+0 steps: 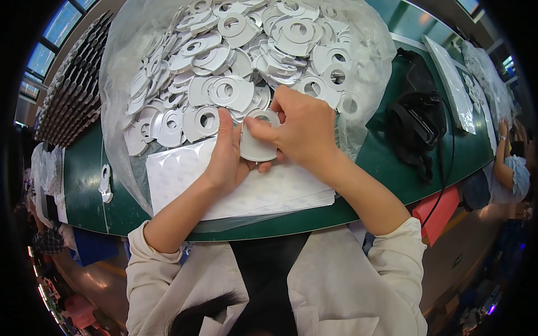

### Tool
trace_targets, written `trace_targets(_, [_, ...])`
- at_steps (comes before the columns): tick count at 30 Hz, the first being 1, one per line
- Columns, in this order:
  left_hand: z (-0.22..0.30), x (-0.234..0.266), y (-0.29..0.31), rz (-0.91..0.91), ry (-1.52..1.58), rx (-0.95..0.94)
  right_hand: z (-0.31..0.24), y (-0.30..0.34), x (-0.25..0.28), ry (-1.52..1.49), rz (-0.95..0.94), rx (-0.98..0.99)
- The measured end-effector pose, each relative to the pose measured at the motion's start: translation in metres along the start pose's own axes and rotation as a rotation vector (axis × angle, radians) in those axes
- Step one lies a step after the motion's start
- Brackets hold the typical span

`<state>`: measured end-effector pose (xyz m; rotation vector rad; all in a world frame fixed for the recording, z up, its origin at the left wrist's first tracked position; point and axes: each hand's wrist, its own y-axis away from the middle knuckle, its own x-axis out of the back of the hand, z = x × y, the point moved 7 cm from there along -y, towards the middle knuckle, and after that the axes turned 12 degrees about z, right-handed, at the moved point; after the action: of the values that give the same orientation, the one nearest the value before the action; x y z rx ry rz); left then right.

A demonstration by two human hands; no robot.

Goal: Applying small stickers to plastic circular components at an assembly station.

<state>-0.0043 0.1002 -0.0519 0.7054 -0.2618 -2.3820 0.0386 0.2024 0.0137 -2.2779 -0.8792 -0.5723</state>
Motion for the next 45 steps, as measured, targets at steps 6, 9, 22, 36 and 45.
trace_targets(6, [-0.004, 0.005, -0.004, 0.007, 0.112, 0.092, 0.000, -0.003, 0.006, -0.055, -0.097, 0.225])
trace_targets(9, [-0.005, 0.003, -0.003, -0.004, 0.133, 0.135, 0.018, -0.003, 0.000, -0.225, -0.301, -0.089])
trace_targets(22, [0.136, 0.056, 0.087, 0.598, -0.974, -0.746, 0.007, -0.007, 0.017, -0.161, -0.236, 0.215])
trace_targets(36, [0.151, 0.216, 0.187, 1.440, -2.038, -0.572, 0.009, 0.000, 0.004, 0.160, -0.355, 0.287])
trace_targets(45, [0.126, 0.037, 0.069, 0.497, -1.649, -1.169, 0.018, 0.001, -0.005, 0.154, -0.395, 0.173])
